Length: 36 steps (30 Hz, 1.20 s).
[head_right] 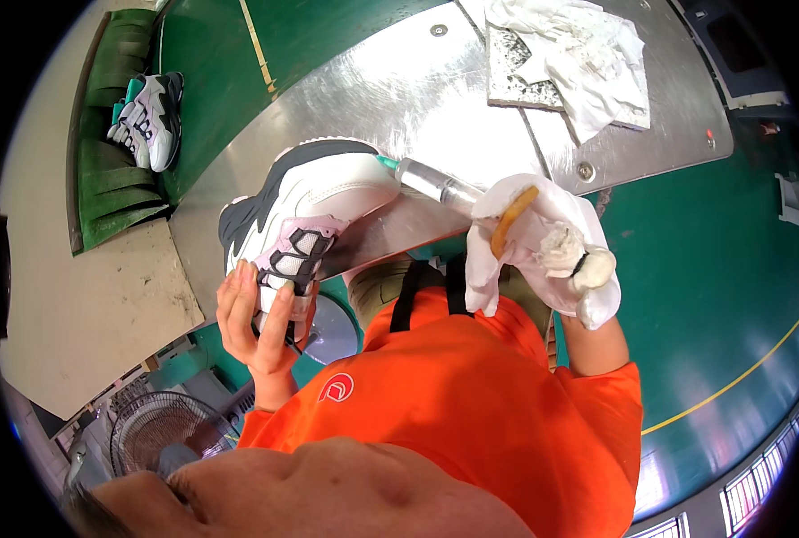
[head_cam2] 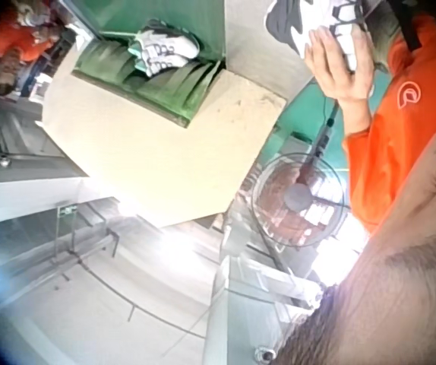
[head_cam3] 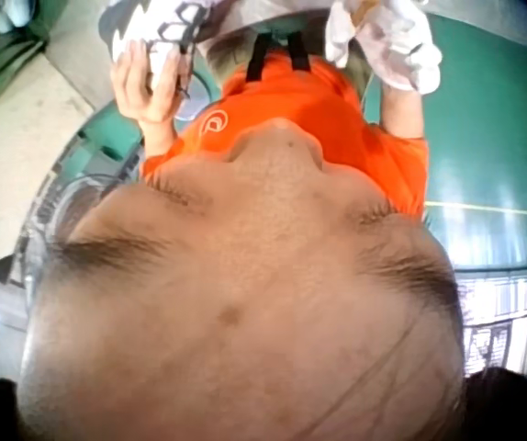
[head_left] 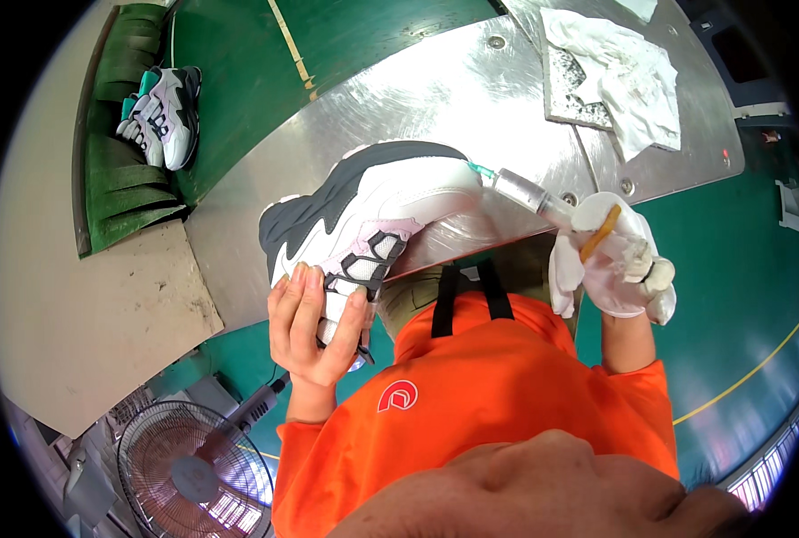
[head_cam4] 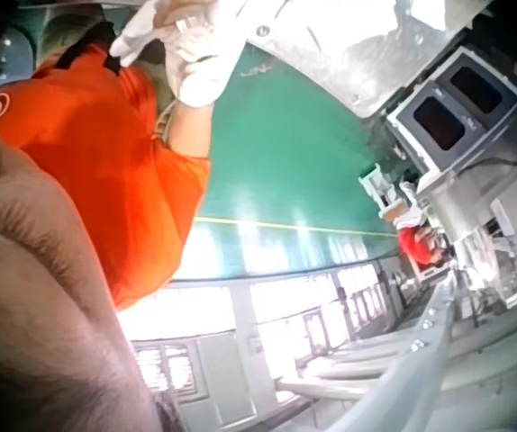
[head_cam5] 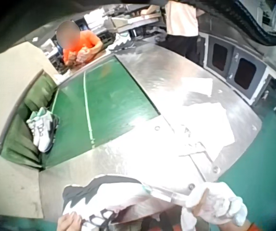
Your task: The person uses a small brush to clean the upper and side panels of a white and pink sneaker. They rotate the shoe to access different areas and occasionally wipe the surface with a cloth. The task is performed on a metal table in a workshop setting.
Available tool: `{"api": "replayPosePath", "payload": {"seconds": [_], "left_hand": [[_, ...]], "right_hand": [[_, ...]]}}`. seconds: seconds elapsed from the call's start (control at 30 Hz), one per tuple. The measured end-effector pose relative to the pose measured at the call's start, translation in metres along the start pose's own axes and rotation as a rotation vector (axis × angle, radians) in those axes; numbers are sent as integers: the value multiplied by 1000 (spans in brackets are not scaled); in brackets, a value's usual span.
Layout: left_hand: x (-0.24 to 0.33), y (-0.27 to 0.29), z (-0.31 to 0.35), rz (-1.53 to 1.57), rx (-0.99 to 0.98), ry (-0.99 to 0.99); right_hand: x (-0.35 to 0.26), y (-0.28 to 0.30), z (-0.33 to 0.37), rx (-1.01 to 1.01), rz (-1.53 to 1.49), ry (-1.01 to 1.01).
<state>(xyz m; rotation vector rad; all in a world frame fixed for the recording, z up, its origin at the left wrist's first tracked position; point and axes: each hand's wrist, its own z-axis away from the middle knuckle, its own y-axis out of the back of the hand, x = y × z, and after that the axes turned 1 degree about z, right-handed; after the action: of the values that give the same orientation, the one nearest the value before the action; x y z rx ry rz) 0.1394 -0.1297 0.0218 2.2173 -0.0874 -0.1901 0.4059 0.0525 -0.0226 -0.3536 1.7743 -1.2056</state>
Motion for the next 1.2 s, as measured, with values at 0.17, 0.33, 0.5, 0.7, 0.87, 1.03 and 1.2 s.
{"api": "replayPosePath", "payload": {"seconds": [0.17, 0.33, 0.5, 0.7, 0.87, 1.03, 1.2], "left_hand": [[1, 5, -4, 28, -46, -19], [-2, 0, 5, -3, -2, -33], [0, -1, 5, -3, 34, -21], [1, -3, 5, 1, 64, -24], [0, -3, 6, -15, 67, -33], [1, -3, 5, -9, 64, -29], [-2, -1, 1, 5, 49, -25]], "right_hand": [[4, -9, 6, 65, 23, -13], [8, -18, 10, 91, -8, 16], [13, -24, 14, 121, 13, 36], [11, -32, 17, 192, 112, 42], [10, -39, 17, 226, 116, 38], [5, -47, 14, 225, 237, 25], [0, -68, 14, 313, 230, -61]]}}
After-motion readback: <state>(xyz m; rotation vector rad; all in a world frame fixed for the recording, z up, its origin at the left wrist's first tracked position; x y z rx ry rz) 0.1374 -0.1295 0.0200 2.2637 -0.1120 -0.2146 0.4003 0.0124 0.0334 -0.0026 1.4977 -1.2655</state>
